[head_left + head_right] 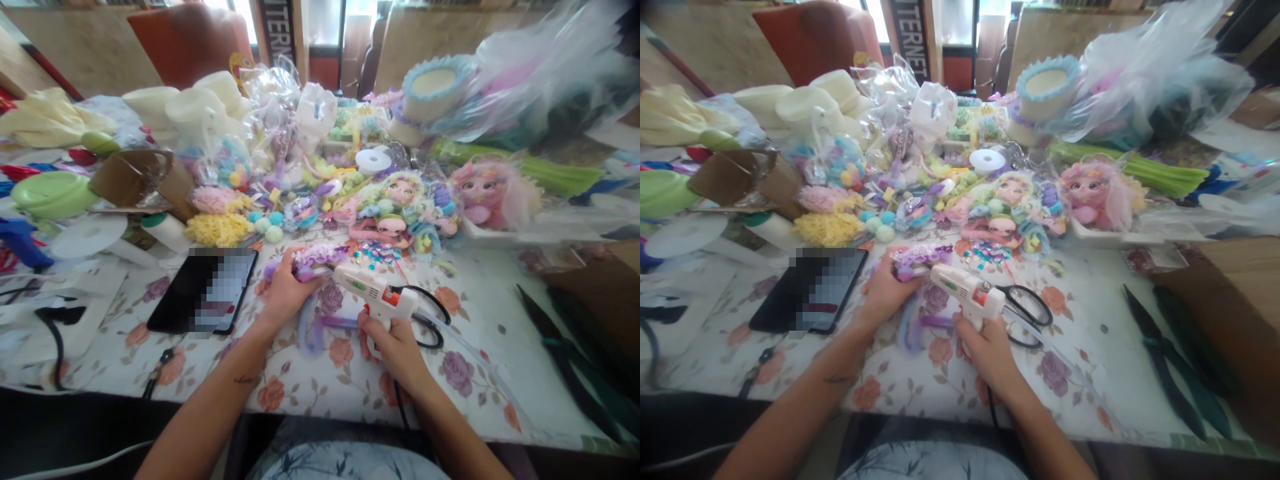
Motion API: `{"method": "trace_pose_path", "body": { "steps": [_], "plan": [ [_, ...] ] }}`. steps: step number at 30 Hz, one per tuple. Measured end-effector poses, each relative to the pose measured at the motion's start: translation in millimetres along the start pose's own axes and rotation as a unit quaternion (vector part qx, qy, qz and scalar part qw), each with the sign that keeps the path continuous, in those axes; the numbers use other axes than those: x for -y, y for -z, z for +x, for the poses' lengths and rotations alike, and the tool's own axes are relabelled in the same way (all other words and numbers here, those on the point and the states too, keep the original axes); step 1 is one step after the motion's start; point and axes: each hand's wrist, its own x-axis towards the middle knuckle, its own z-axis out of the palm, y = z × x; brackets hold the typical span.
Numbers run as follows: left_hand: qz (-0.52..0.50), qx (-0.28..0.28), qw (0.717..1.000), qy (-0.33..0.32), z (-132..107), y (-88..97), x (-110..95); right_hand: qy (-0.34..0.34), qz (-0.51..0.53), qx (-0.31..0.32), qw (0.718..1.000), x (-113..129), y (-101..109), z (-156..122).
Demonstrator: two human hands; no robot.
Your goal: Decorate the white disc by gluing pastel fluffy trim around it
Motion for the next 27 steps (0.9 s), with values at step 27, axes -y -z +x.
{"method": "trace_pose_path", "body": {
  "steps": [27],
  "plan": [
    [-0.019,0.003,1.000,-0.012,0.4,0.6,5.6,-0.004,-0.011,-0.002,1.000,10.7,4.1,-4.6]
  ]
}}
